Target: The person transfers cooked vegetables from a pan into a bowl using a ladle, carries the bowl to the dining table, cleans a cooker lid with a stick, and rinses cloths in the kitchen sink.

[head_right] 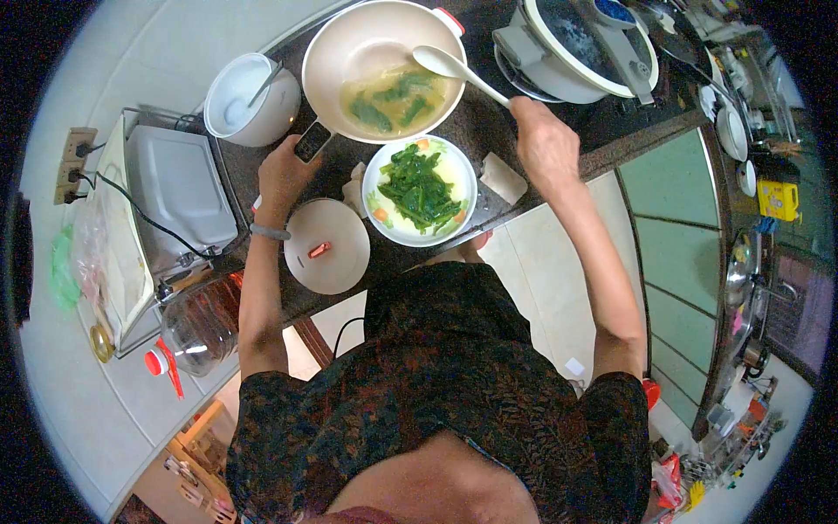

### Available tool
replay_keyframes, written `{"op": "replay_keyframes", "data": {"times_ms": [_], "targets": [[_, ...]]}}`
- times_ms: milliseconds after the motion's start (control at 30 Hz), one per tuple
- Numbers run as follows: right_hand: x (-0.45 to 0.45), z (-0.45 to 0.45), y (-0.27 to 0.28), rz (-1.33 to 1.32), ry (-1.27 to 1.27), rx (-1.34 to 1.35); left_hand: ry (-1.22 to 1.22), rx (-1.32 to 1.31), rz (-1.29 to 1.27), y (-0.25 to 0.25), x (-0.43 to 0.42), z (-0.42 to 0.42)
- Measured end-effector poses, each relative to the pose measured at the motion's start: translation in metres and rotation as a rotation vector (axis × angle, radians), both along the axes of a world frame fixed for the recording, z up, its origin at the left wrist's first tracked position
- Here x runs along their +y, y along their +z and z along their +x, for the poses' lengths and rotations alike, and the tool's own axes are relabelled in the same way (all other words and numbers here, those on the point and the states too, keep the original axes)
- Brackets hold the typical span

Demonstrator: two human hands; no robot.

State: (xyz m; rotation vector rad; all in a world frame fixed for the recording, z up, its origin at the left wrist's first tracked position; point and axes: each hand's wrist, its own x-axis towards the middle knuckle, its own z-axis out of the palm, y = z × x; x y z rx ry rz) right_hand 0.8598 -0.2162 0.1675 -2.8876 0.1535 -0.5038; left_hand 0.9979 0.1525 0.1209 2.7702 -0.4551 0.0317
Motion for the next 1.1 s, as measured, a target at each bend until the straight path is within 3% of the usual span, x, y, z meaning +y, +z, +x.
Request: {"op": "replay_keyframes", "data": {"times_ms": [200,333,400,500,667,1100], "targets": [[0.023,0.030,-0.014,0.122,-0.031,0.146,-0.002,-0.009,-0.015,0.002,-0.001,-0.001],[0.029,0.038,-0.028,0.417,-0.081,0.314,-0.005,-0.026,-0.036,0.001,-0.001,-0.002],[0.033,0.039,-0.029,0.730,-0.110,0.507,0.000,-0.007,-0.016,0.004,-0.001,-0.002],[0.035,0.037,-0.051,0.863,-0.054,0.546,-0.008,0.038,-0.009,0.004,0.000,0.000],[0.041,0.032,-0.039,1.344,-0.071,0.765,-0.012,0.007,0.010,0.004,-0.001,-0.001],[0.028,0.001,-0.022,1.445,-0.091,0.764,-0.046,-0.049,-0.054,-0.006,0.004,0.003]]}}
